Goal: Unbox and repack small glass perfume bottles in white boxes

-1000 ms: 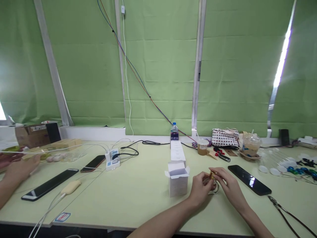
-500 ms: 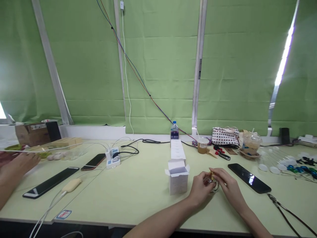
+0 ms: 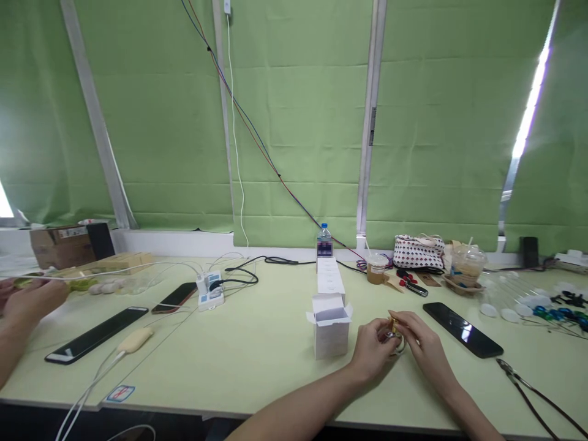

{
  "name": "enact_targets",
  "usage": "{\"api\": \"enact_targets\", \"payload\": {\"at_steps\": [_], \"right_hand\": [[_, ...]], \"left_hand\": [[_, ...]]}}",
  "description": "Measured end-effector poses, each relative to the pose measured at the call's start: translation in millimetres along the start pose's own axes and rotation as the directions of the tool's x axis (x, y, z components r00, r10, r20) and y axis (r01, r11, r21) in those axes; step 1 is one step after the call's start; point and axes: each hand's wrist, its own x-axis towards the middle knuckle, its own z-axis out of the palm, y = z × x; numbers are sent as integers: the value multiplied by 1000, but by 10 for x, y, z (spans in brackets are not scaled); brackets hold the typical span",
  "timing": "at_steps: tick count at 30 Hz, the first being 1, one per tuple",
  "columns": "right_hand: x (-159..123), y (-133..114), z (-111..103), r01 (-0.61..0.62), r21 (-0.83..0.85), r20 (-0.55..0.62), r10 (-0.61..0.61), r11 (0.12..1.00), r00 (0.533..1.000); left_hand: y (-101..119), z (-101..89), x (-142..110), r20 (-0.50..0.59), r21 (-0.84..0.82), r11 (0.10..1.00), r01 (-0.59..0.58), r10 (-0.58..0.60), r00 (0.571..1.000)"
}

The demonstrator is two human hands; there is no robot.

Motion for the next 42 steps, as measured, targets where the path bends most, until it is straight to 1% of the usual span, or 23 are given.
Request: {"api": "enact_targets", "payload": {"at_steps": [4, 6, 10, 14, 16, 19, 23, 25, 27, 29, 31, 33, 36, 39, 42], "right_hand": [[-5, -5, 7, 9, -27, -9, -9, 1000, 1000], [0, -25, 0, 12, -33, -8, -12, 999, 1000], [14, -67, -21, 30, -39, 14, -30, 999, 999], [6, -58, -2, 44, -56, -1, -44, 997, 999], [-9, -30, 25, 39, -64, -15, -40, 997, 999], [-39, 8, 60, 28, -65, -23, -30, 997, 999], [-96, -11, 67, 23, -61, -23, -25, 998, 999], [-126, -48, 56, -12, -87, -53, 8, 996, 999], [-146, -83, 40, -65, -128, -125, 49, 990, 991], [-154, -102, 21, -99, -174, -203, 62, 980, 977], [-159, -103, 0, -111, -213, -237, 59, 971, 970], [-168, -100, -15, -142, -230, -212, 93, 963, 973], [-185, -110, -19, -209, -219, -103, 190, 953, 976], [-182, -123, -2, -234, -206, -27, 233, 950, 972], [-162, -92, 14, -240, -216, 11, 248, 946, 969]], "left_hand": [[-57, 5, 21, -15, -72, 995, 64, -65, 998], [-70, 1, 26, -13, -94, 993, 74, -75, 997], [-71, -11, 14, 7, -120, 992, 37, -37, 999], [-74, -15, -5, 20, -155, 988, 3, 0, 1000], [-73, -12, -8, 23, -164, 987, 0, 4, 1000], [-61, -5, -5, 34, -129, 992, 6, -2, 999], [-44, -1, -7, 70, -107, 994, 16, -9, 998], [-41, -5, -16, 95, -143, 989, 24, -11, 995], [-37, -16, -28, 113, -225, 973, 44, -18, 993], [-33, -28, -38, 93, -290, 955, 68, -43, 995], [-37, -39, -41, 45, -260, 961, 92, -84, 995], [-57, -46, -37, 4, -179, 977, 116, -117, 993], [-114, -51, -24, -12, -96, 988, 120, -122, 992], [-165, -50, -14, 22, -73, 992, 100, -99, 995], [-172, -33, -11, 92, -154, 983, 102, -88, 992]]}}
